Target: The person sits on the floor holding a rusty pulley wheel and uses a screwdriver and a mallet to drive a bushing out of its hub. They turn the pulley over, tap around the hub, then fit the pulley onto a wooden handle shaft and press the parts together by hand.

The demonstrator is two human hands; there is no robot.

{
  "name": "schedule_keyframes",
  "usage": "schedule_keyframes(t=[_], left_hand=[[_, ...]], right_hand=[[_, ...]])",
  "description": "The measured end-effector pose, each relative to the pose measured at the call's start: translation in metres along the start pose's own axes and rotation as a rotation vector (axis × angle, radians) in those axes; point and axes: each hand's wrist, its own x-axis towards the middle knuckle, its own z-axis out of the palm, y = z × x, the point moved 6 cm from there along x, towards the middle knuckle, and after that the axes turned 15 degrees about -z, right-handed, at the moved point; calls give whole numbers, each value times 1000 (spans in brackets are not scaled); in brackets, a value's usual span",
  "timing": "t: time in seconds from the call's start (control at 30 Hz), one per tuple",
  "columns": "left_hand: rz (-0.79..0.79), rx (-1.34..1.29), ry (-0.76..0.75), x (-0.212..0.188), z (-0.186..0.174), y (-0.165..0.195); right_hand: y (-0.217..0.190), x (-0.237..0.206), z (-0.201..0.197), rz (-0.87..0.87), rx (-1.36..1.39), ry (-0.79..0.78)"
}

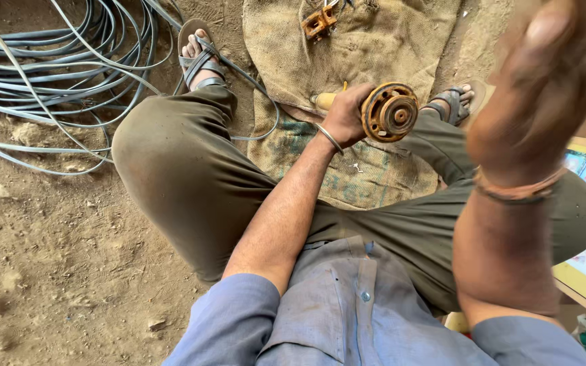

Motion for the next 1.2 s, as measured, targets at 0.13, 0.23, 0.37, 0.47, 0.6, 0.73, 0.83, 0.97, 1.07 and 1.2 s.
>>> schedule_keyframes(t=[0.13,0.23,0.37,0.47,0.6,0.73,0.83,0.97,1.07,1.2], left_hand=[[14,-258,-68,0,0,-1],[37,1,40,1,-1,3],[3,-12,41,2,-1,4],[9,-33,70,5,-6,6],[-26,-66,140,11,-13,6],[-26,-48,225,17,-14,8],[0,-48,259,26,-11,6],[-82,-55,244,51,-5,-7],[-129,-83,208,74,-4,-13],[-148,-104,214,90,-2,-12]], right_hand=[[-9,-18,70,-26,-373,-119],[44,-28,63,218,28,-71],[65,-50,9,411,296,-112],[41,-46,-18,279,265,-132],[9,-31,7,85,292,-273],[15,-27,25,144,399,-223],[29,-29,32,184,387,-225],[60,-30,46,329,532,-204],[91,-26,59,466,553,-258],[105,-25,65,584,656,-208]])
